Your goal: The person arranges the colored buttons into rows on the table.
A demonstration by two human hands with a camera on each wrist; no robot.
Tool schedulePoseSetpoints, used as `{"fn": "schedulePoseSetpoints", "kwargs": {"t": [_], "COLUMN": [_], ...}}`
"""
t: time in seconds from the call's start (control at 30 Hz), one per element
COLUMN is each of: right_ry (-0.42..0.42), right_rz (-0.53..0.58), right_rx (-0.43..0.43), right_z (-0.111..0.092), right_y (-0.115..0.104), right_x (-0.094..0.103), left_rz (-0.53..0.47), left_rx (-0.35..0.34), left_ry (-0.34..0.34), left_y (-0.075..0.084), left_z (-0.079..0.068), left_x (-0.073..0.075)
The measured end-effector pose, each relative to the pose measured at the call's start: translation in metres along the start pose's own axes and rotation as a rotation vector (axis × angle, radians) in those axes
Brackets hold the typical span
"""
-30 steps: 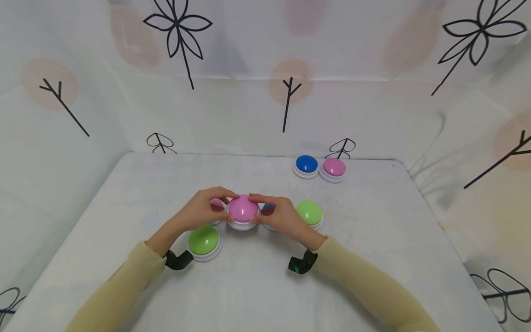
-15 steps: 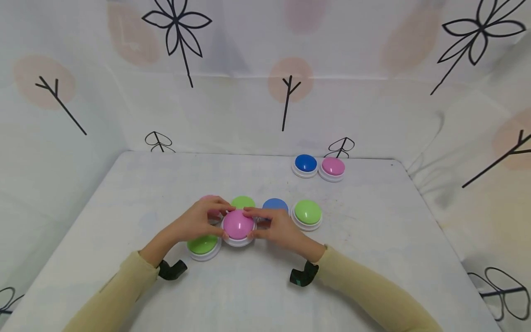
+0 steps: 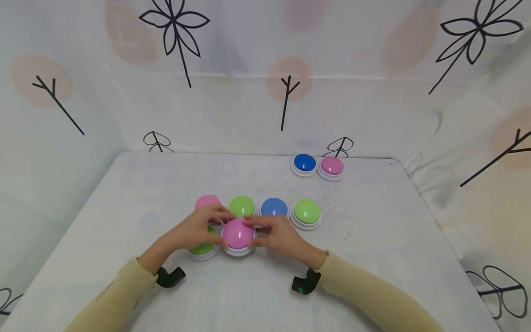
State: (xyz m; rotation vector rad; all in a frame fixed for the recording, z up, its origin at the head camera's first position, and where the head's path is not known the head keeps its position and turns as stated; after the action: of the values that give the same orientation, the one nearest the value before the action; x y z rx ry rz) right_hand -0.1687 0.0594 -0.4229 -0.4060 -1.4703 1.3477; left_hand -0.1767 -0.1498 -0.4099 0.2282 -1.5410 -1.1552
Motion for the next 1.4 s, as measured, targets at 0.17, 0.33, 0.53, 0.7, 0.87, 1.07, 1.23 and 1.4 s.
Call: {"fn": "schedulePoseSetpoints", "kwargs": {"t": [0.17, 0.33, 0.53, 0.7, 0.87, 1.07, 1.23, 1.4], "right_ry": [-0.013, -0.021, -0.031, -0.032, -0.036, -0.058, -0.066, -0.056], "right_rz": [-0.017, -0.021, 0.001, -0.022, -0.043, -0.043, -0.039, -0.044], "right_rx": [0.020, 0.025, 0.009, 0.064, 0.077, 0.036, 0.029, 0.043], "right_z": [-0.003, -0.005, -0.007, -0.008, -0.007, -0.007, -0.008, -0.009], "right_y": [0.004, 0.005, 0.007, 0.013, 0.015, 0.016, 0.016, 0.017], "right_x": [-0.003, -0.004, -0.008, -0.011, -0.011, -0.011, -0.011, -0.010], "left_rz": [0.020, 0.051, 0.108, 0.146, 0.169, 0.186, 0.182, 0.192], "left_rx": [0.001, -0.002, -0.028, -0.039, -0.056, -0.075, -0.070, -0.067], "left_ry": [-0.015, -0.037, -0.069, -0.100, -0.101, -0.102, -0.110, -0.115], "left_y": [-0.002, -0.003, -0.003, -0.005, -0.002, -0.001, 0.000, 0.001], "left_z": [-0.001, 0.000, 0.001, 0.000, 0.000, 0.001, 0.001, 0.002], "left_x": [-0.004, -0.008, -0.013, -0.017, -0.017, -0.016, -0.014, -0.012]}}
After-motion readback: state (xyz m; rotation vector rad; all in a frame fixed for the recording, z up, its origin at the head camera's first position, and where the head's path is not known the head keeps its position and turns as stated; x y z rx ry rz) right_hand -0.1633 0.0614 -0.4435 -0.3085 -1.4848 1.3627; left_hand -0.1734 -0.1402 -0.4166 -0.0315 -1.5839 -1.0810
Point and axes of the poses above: each hand's wrist, its own z-axis towards the middle knuckle, its own x-axis out of the back of the hand, y = z × x, the point moved 5 cm from there along z, towards the middle knuckle, and after that the axes turned 7 degrees about y, right-handed, at the moved point
